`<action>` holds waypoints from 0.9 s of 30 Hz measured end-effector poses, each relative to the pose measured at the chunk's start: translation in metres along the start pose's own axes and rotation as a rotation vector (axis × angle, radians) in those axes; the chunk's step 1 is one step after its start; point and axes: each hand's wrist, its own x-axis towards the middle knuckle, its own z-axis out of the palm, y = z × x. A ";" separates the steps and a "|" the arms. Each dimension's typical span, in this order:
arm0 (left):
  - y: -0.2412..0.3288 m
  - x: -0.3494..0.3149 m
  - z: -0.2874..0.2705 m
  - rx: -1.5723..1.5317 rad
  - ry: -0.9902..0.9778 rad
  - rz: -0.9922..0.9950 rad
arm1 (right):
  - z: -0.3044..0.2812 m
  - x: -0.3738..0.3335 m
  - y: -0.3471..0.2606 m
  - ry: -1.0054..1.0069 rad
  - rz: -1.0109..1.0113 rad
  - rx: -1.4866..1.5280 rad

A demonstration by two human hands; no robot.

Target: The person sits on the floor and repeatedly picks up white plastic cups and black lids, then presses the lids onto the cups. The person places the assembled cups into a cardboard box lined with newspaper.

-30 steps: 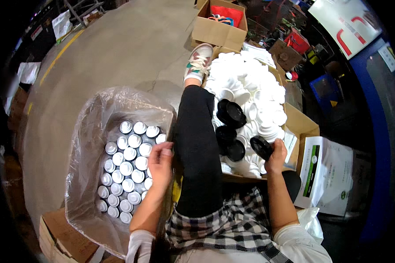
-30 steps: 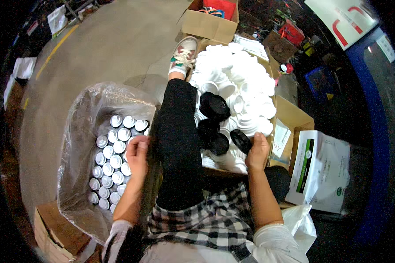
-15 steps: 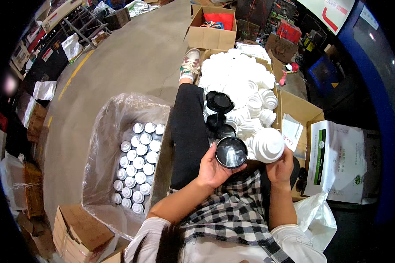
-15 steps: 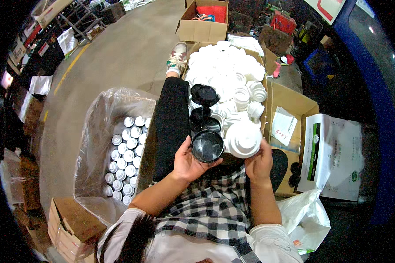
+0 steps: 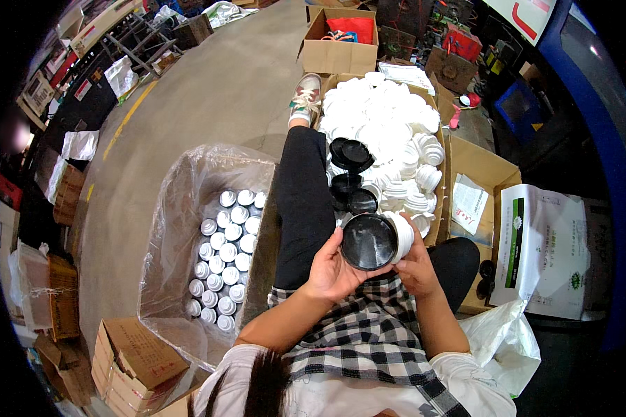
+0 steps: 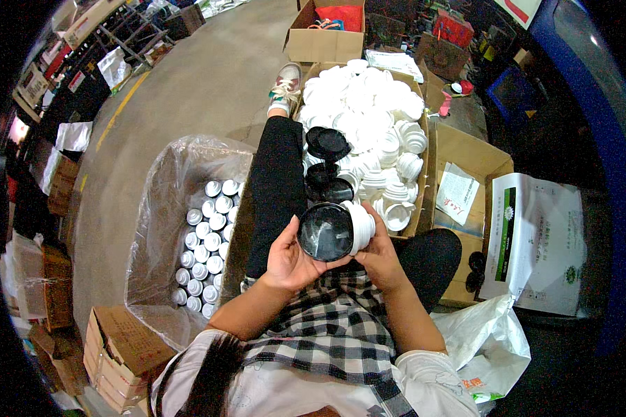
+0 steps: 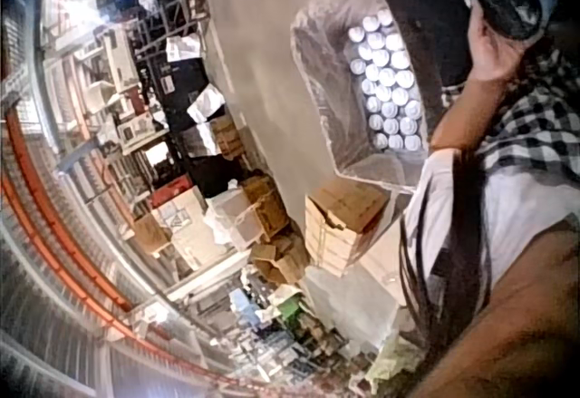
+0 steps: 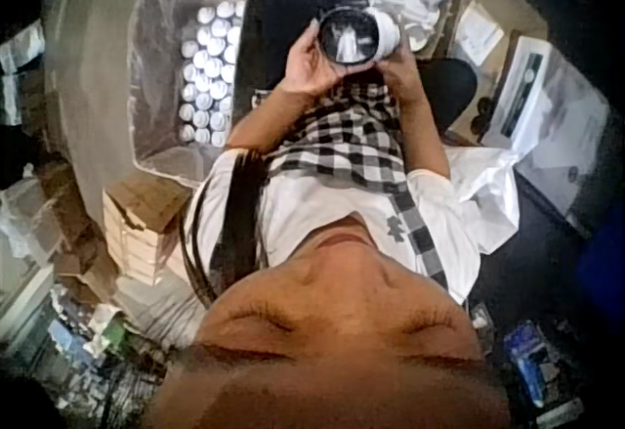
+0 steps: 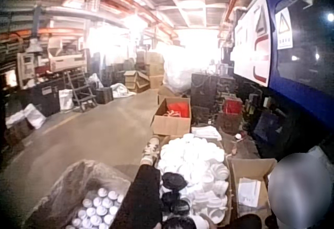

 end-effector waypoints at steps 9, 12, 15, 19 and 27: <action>0.012 -0.004 0.004 0.002 -0.054 0.014 | -0.009 -0.005 -0.008 0.051 0.112 0.329; 0.017 -0.008 0.000 0.005 -0.065 0.024 | -0.008 -0.004 -0.013 0.021 0.063 0.334; 0.018 -0.007 -0.006 -0.023 -0.110 -0.008 | 0.002 -0.002 -0.021 0.095 -0.043 0.264; 0.018 -0.007 -0.008 0.012 -0.118 -0.057 | 0.011 -0.007 -0.025 0.092 -0.374 -0.360; 0.003 -0.008 0.007 0.212 0.018 0.061 | 0.035 -0.004 -0.041 -0.147 -0.574 -1.076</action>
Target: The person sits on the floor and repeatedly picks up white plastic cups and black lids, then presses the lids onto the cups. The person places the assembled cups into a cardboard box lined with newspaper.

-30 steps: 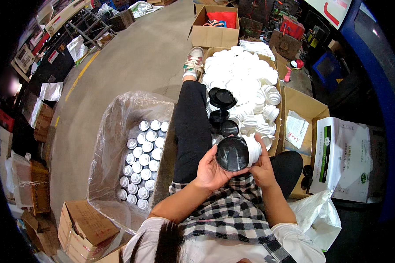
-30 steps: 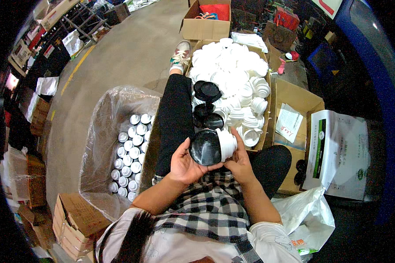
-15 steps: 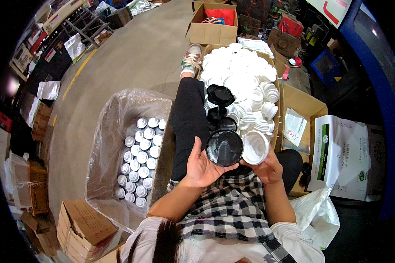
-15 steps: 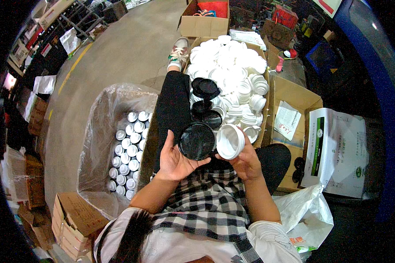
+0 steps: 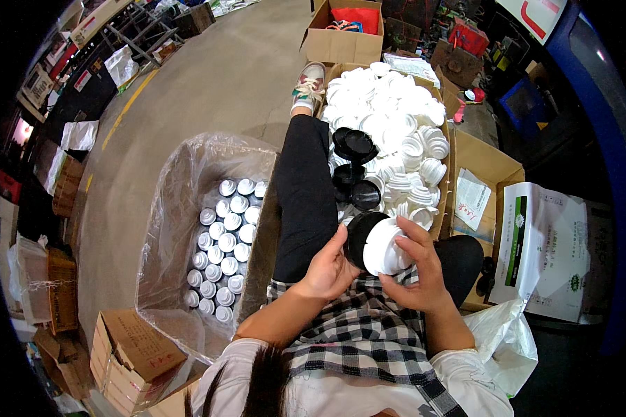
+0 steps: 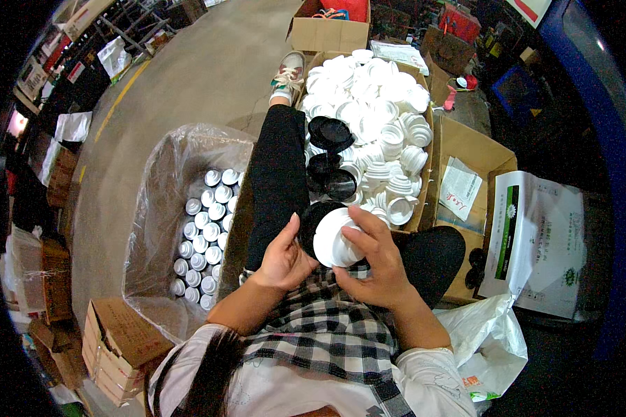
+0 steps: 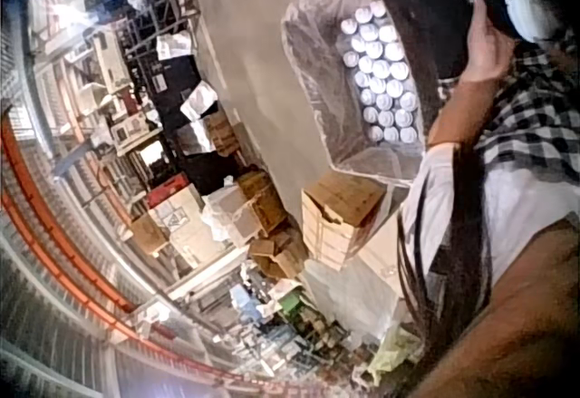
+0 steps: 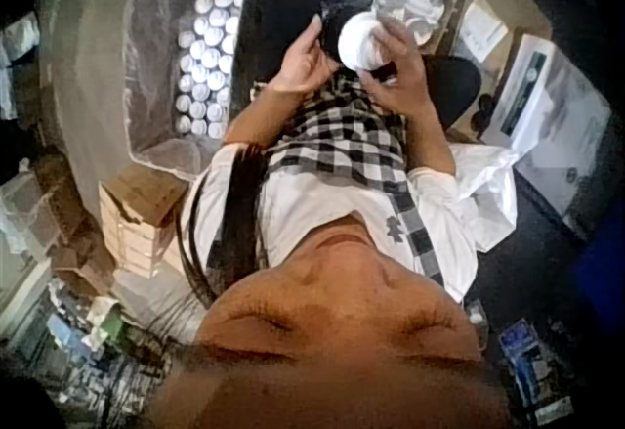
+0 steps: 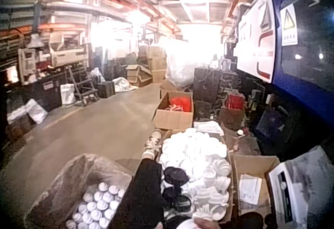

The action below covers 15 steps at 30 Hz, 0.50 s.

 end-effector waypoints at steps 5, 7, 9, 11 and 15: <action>-0.003 -0.001 -0.005 0.108 -0.025 0.000 | 0.001 0.002 -0.001 -0.062 -0.016 -0.091; -0.005 -0.001 -0.005 0.153 -0.034 0.014 | 0.002 0.001 -0.001 -0.068 -0.024 -0.109; -0.007 0.000 -0.005 0.193 -0.027 0.040 | 0.002 0.002 -0.002 -0.061 -0.014 -0.108; -0.008 -0.001 -0.004 0.197 -0.020 0.039 | 0.003 0.002 -0.002 -0.055 -0.006 -0.106; -0.006 -0.001 -0.001 0.236 -0.020 0.036 | 0.004 0.001 0.000 -0.050 0.003 -0.116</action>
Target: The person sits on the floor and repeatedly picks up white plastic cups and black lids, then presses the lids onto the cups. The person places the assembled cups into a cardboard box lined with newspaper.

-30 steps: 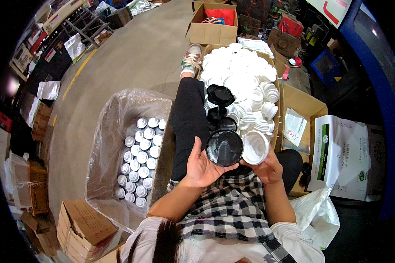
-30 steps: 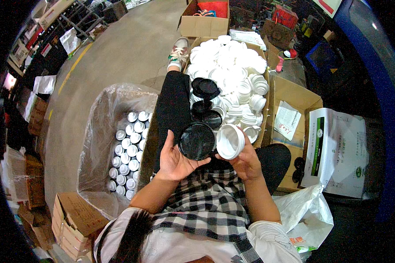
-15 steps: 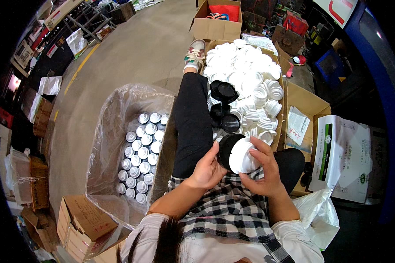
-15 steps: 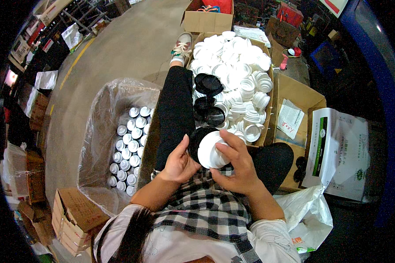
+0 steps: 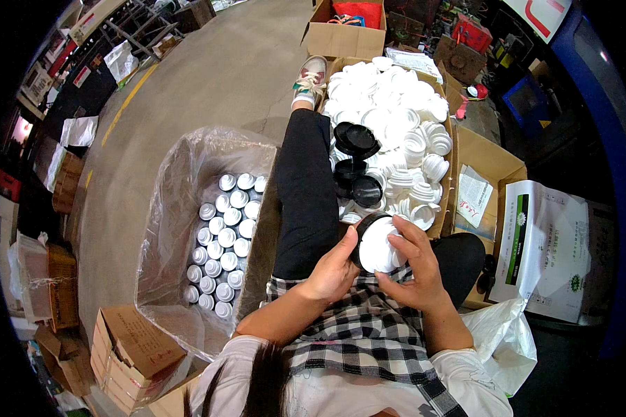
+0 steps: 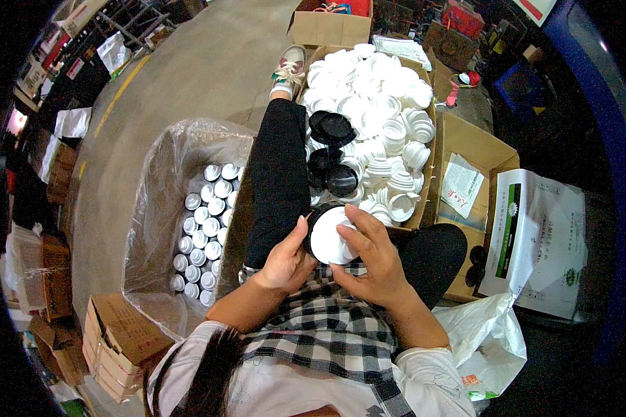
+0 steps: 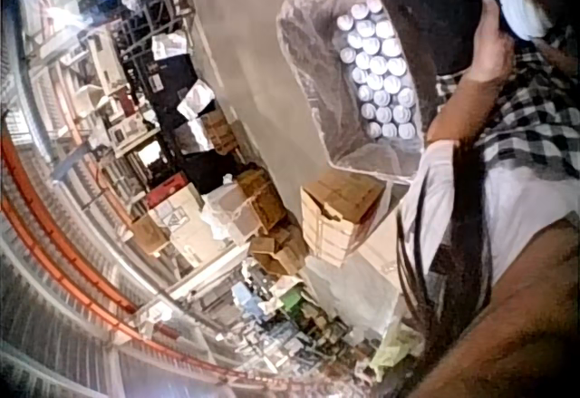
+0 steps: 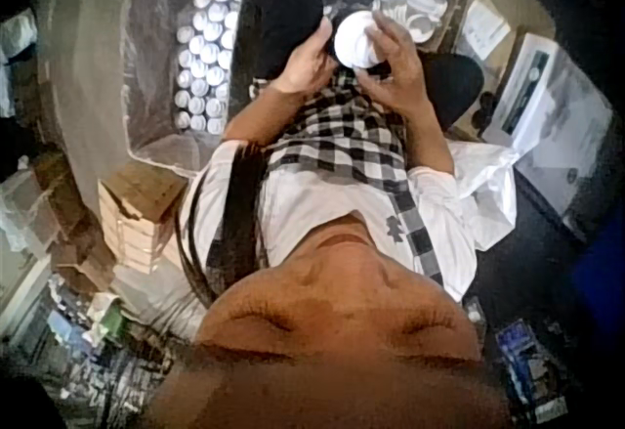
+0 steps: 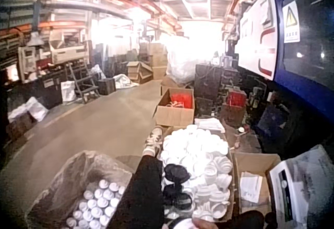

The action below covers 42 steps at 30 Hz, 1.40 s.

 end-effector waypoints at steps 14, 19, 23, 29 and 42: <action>-0.003 0.003 -0.003 0.611 0.098 0.300 | 0.013 -0.011 0.016 0.043 0.040 0.195; -0.016 0.013 -0.001 0.527 0.031 0.308 | 0.027 0.000 0.037 0.330 0.484 0.624; -0.040 0.021 -0.009 0.640 0.136 0.464 | 0.040 0.002 0.045 0.449 0.628 0.599; -0.043 0.023 -0.019 0.933 0.215 0.564 | 0.054 -0.007 0.064 0.479 0.720 0.598; 0.102 -0.029 -0.156 0.181 0.950 0.875 | 0.035 -0.025 0.208 0.303 0.797 0.048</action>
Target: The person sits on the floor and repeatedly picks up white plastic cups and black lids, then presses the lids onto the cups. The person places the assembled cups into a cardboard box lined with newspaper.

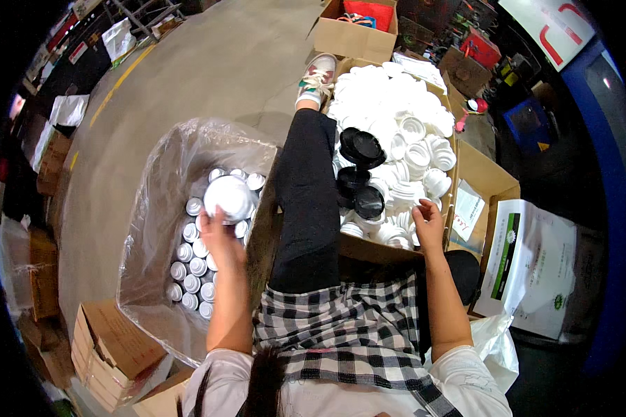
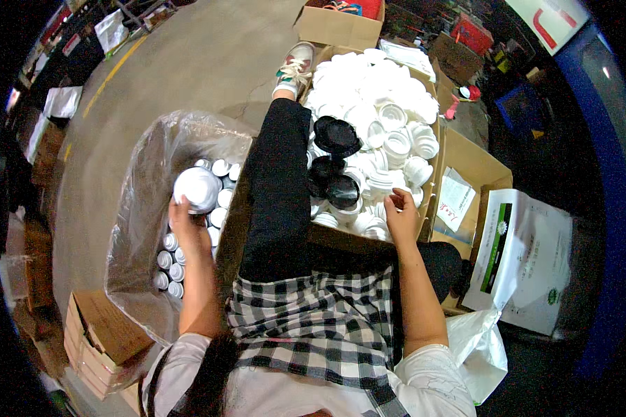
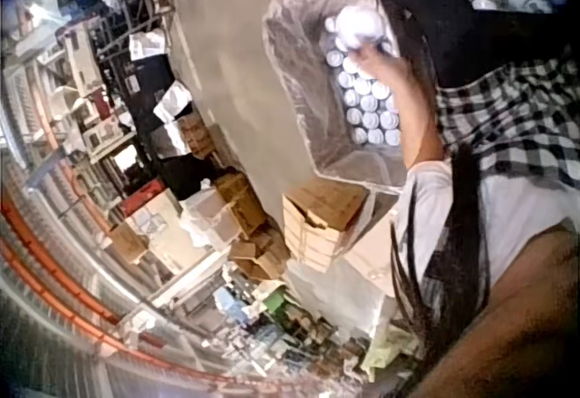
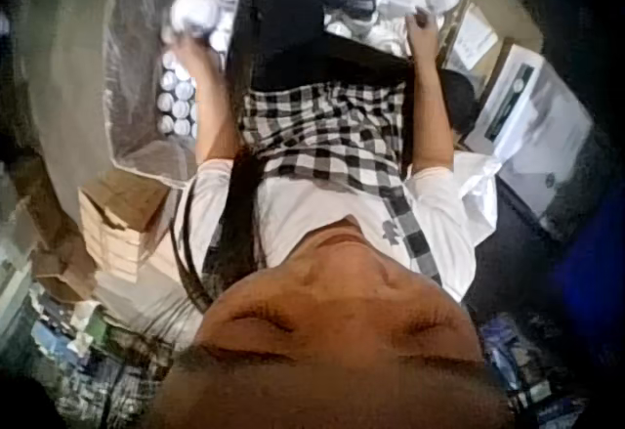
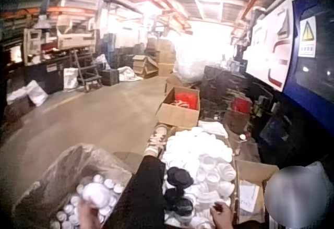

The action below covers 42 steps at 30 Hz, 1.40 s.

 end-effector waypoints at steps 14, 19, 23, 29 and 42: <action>-0.116 0.136 -0.215 -0.060 0.474 -0.429 | 0.078 0.053 -0.009 -0.331 -0.134 -1.063; -0.134 0.150 -0.196 0.122 0.647 -0.343 | 0.063 0.071 0.053 -0.230 -0.293 -0.897; -0.170 0.167 -0.203 0.289 0.496 -0.547 | 0.056 0.073 0.075 -0.181 -0.454 -0.685; -0.203 0.210 -0.172 0.266 0.609 -0.435 | 0.058 0.064 0.081 -0.066 -0.541 -0.621; -0.201 0.332 -0.243 0.479 0.781 -0.291 | 0.079 0.054 0.070 -0.039 -0.565 -0.757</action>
